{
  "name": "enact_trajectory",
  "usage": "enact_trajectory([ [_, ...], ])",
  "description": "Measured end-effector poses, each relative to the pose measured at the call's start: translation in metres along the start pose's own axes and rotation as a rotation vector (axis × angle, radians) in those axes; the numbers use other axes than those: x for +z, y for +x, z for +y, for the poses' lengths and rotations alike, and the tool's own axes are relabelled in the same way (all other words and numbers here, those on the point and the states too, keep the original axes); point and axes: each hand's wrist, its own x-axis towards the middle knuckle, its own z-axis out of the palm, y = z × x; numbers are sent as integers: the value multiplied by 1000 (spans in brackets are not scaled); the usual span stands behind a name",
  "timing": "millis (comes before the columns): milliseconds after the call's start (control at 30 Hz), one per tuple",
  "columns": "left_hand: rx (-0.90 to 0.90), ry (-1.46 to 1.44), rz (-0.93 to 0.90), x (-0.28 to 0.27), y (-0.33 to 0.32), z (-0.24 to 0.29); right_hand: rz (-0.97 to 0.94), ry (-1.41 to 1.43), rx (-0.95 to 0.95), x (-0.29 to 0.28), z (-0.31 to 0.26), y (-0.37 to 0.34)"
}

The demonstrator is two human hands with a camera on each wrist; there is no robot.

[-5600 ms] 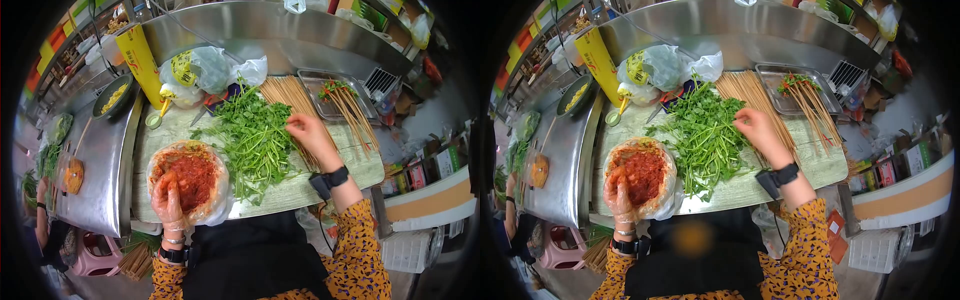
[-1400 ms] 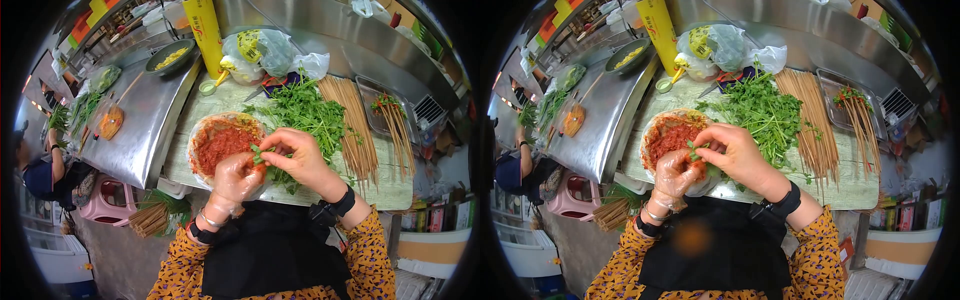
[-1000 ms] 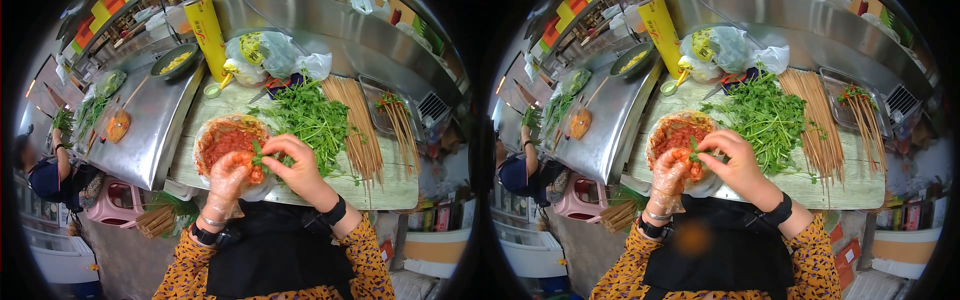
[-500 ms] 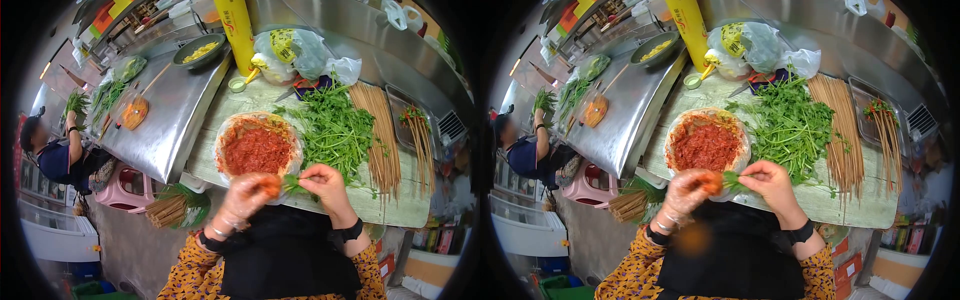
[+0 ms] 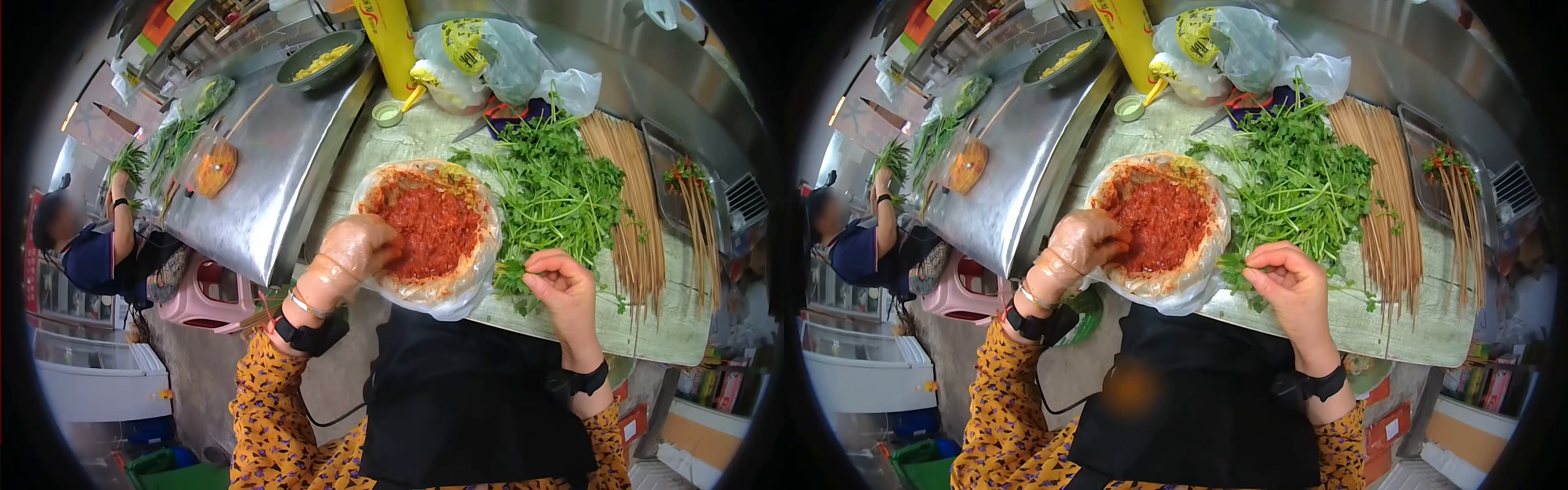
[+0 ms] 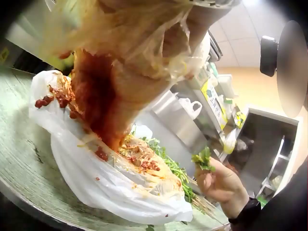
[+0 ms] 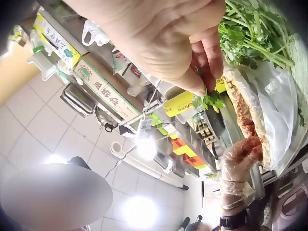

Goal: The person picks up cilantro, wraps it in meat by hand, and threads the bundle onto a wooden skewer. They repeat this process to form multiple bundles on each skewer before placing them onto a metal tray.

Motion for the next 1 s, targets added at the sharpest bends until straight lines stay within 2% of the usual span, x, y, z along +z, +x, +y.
enact_trajectory([
  [33,-5,-2,-3,0,2,2,-2,1,6,0,0,0],
  [133,-31,-19,-343,-8,12,18,-16,6,20,1,-2,0],
  [167,-33,-19,-345,-6,16,22,-20,7,20,2,-2,0],
  [233,-104,238,-524,0,24,30,-20,9,21,2,-2,1],
  [267,-102,237,-527,8,28,34,-23,13,35,2,-3,0],
  [333,-138,571,-655,24,36,38,-21,13,47,1,-5,0],
  [467,-55,485,-609,20,35,31,-14,29,37,-1,-6,-1],
  [533,-36,301,-498,20,33,26,-6,41,42,-1,-6,-2],
  [667,-99,396,-430,31,29,9,-13,52,44,0,-4,-3],
  [733,-75,133,-156,26,25,1,-13,63,23,0,-4,-4],
  [767,-68,140,-151,22,23,-3,-4,59,36,-2,-4,-5],
  [833,-278,-227,34,11,23,-6,6,58,31,-3,-4,-6],
  [867,-266,-217,43,8,25,-4,6,49,32,-3,-4,-6],
  [967,-648,-973,42,-3,22,10,4,42,28,0,-2,-6],
  [1000,-638,-1030,52,-3,20,8,-6,53,30,1,-2,-5],
])
